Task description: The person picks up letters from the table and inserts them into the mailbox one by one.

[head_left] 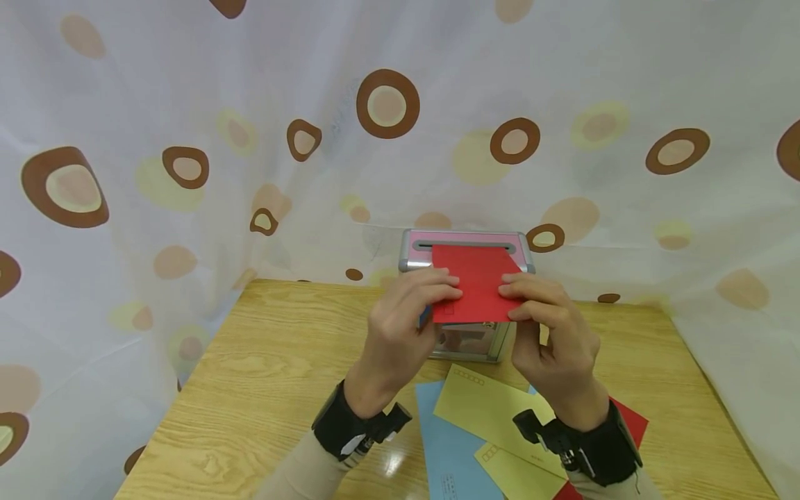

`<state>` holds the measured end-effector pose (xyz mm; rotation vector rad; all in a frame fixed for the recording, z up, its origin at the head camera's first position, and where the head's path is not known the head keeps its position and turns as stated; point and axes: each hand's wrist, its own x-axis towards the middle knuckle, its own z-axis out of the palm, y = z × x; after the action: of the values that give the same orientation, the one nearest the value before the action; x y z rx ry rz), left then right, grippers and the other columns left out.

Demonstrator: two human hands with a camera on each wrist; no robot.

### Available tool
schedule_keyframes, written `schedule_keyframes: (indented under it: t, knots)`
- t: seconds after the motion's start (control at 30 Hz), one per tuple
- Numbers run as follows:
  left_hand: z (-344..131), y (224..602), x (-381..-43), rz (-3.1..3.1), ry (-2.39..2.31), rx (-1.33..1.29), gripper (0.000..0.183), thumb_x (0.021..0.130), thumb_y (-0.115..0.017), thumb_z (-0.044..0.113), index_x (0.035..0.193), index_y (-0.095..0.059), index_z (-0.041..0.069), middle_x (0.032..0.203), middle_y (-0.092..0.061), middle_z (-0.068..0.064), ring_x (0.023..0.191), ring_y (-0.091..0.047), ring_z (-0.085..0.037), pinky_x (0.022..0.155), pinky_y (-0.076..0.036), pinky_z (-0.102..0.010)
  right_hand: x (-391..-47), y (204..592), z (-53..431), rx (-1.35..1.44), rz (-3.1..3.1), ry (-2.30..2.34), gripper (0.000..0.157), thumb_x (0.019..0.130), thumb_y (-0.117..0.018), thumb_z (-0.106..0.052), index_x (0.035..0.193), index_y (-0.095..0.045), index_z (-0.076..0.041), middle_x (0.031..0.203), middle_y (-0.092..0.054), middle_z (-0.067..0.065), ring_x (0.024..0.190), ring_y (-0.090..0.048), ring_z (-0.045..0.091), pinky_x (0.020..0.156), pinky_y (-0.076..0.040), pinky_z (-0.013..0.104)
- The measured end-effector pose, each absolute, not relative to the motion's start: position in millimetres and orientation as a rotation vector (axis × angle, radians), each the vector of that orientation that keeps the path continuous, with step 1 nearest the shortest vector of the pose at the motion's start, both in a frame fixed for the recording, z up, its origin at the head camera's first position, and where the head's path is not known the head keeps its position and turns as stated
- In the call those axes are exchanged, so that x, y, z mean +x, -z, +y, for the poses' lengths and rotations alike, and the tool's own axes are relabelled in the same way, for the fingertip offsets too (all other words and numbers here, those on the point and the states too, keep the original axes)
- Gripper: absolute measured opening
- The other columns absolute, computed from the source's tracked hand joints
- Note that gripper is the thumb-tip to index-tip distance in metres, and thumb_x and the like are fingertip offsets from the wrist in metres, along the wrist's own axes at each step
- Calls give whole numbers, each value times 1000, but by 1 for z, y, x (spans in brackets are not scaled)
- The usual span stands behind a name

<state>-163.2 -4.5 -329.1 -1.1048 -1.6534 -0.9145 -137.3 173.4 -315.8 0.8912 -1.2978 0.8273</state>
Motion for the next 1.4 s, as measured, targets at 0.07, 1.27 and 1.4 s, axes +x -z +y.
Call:
schedule_keyframes:
  t: [0.07,1.27,1.4]
  knots:
    - [-5,329,-161,-1640,911,-1116,22,83,-73,-13,101,-70,-1,109,-74,-14,108,-71,-27,99,-58,-31,-136,316,174,880,-1313,-818,22,99,-55,2,78,-52,8,83,-66,26,86,-71,32,100,-57,27]
    - [-1,317,-154,-1439,873,-1157,23,102,-65,19,99,-74,-2,103,-73,-16,103,-71,-32,97,-60,-39,-139,318,178,866,-1328,-853,21,101,-61,-1,83,-57,9,89,-69,26,93,-74,33,97,-59,29]
    - [-3,318,-155,-1461,874,-1157,24,102,-65,20,100,-74,-2,105,-73,-16,105,-71,-32,99,-59,-39,-141,318,178,844,-1350,-836,20,101,-59,0,83,-58,9,91,-70,26,95,-73,35,97,-58,28]
